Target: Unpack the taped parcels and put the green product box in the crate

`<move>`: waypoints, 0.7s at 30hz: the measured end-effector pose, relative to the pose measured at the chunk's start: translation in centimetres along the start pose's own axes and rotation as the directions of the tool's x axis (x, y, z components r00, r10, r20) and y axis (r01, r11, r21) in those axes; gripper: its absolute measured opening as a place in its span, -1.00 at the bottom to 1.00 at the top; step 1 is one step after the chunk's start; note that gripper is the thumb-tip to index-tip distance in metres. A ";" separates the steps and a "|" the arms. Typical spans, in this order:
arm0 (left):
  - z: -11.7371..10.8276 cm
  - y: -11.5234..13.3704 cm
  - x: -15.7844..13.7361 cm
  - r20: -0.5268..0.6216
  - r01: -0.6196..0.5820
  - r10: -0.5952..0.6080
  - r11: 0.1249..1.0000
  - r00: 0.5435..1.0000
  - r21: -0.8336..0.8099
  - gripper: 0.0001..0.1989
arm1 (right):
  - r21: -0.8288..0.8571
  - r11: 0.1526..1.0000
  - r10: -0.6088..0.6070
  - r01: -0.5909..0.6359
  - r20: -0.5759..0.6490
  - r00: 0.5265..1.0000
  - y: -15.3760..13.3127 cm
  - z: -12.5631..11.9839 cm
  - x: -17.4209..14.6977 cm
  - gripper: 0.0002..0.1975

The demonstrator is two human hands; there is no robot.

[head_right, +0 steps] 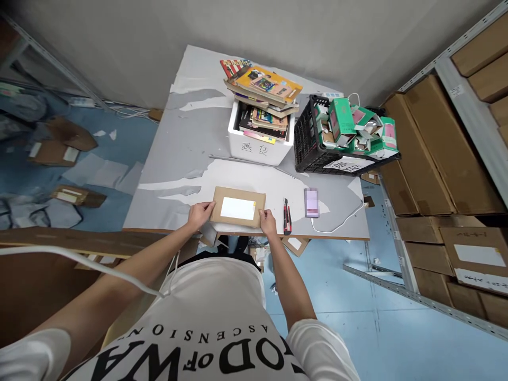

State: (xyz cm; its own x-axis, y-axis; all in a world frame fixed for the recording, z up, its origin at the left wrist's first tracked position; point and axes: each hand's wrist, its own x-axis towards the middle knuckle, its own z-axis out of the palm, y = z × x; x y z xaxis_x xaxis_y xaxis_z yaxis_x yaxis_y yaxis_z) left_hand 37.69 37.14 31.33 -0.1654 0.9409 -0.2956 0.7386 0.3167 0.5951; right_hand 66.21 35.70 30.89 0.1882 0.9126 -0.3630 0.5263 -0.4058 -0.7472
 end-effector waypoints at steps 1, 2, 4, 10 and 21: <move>0.0 0.1 0.3 0.011 0.004 -0.004 1.000 1.000 0.010 -0.57 | -0.026 1.000 0.013 -0.013 -0.008 1.000 -0.1 0.2 0.1 -0.63; 0.0 0.2 0.5 0.022 0.000 0.000 1.000 1.000 0.014 -0.58 | -0.042 0.999 0.022 -0.023 -0.013 1.000 -0.1 0.3 0.2 -0.62; 0.0 0.2 0.9 0.037 -0.016 0.016 1.000 0.999 0.013 -0.60 | -0.064 0.997 0.030 -0.031 -0.016 0.999 -0.1 0.6 0.5 -0.62; 0.9 -1.4 1.3 0.042 0.034 -0.027 0.984 0.999 -0.175 -0.62 | -0.005 1.000 0.026 -0.026 0.008 1.000 1.4 0.6 0.8 -0.60; 2.3 -6.4 -0.8 0.306 -0.032 0.116 0.963 0.945 -0.267 -0.41 | 0.192 0.981 -0.036 0.013 0.117 0.992 6.3 2.2 -2.1 -0.47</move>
State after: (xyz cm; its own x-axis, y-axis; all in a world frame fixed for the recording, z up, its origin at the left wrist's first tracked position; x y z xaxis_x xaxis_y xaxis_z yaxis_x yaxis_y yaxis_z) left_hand 34.58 34.15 26.08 0.1289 0.8892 -0.4391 0.5425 0.3074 0.7818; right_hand 67.29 31.18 25.73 0.0706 0.9146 -0.3983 0.3599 -0.3957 -0.8449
